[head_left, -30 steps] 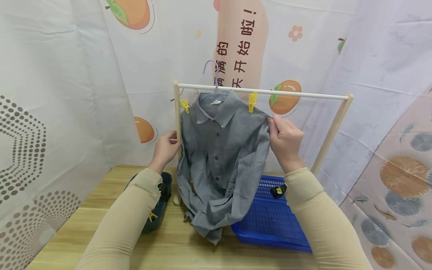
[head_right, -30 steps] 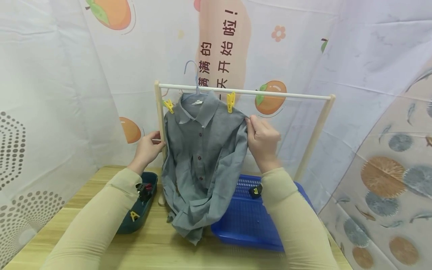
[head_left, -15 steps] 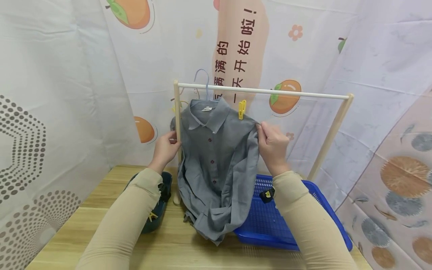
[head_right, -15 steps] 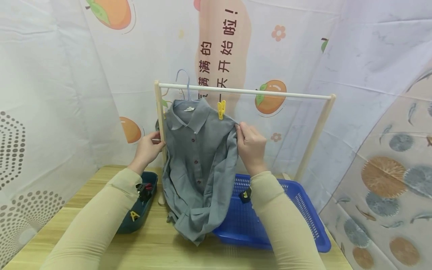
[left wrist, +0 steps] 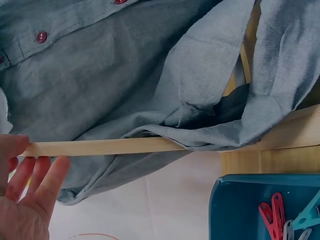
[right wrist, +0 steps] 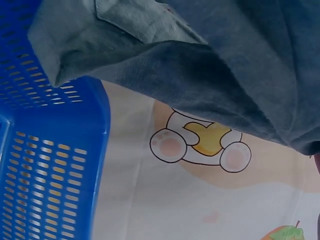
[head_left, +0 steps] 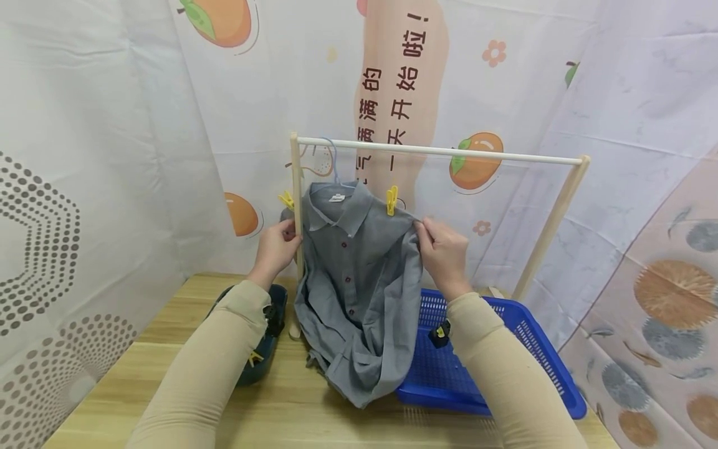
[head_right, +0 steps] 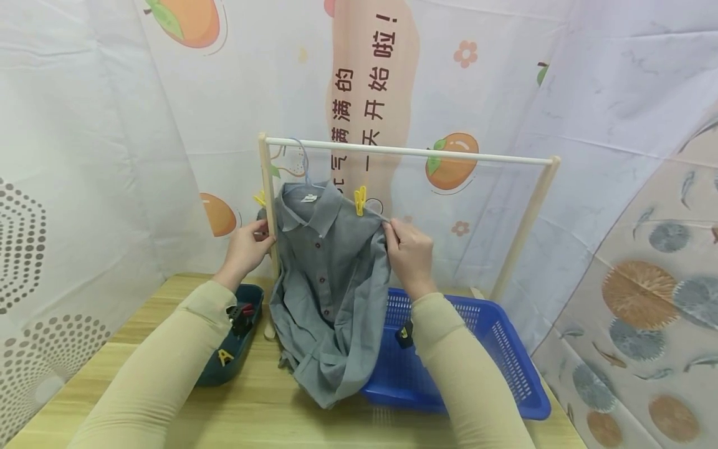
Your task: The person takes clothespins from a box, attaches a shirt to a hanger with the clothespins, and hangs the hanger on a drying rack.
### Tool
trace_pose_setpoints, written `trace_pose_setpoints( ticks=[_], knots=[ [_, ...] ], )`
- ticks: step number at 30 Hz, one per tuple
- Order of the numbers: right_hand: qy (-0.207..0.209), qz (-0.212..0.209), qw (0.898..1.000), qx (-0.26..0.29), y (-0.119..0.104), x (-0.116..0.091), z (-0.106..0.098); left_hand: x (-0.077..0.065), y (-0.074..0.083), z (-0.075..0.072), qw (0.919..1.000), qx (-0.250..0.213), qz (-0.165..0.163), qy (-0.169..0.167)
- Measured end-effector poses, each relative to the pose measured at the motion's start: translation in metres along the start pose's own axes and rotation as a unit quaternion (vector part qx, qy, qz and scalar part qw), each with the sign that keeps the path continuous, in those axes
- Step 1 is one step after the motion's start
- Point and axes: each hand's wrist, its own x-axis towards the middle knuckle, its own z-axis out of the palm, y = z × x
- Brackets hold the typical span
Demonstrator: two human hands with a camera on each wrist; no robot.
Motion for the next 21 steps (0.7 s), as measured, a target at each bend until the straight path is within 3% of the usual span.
trace_pose_setpoints(
  ticks=[4,12,17,21],
  knots=[
    [-0.025,0.002,1.0,0.008,0.0,-0.008,0.001,-0.002,-0.002,0.001,1.0,0.001,-0.003,0.001],
    [-0.136,0.056,0.989,0.024,0.0,-0.022,-0.001,-0.006,-0.009,0.0,1.0,-0.009,-0.001,-0.002],
    [-0.218,0.114,0.969,0.035,-0.001,-0.026,-0.004,-0.007,-0.01,0.0,0.9999,-0.006,0.008,-0.008],
    [-0.292,0.168,0.94,0.046,-0.002,-0.028,-0.007,-0.008,-0.01,0.0,0.9998,0.0,0.014,-0.013]
  ],
)
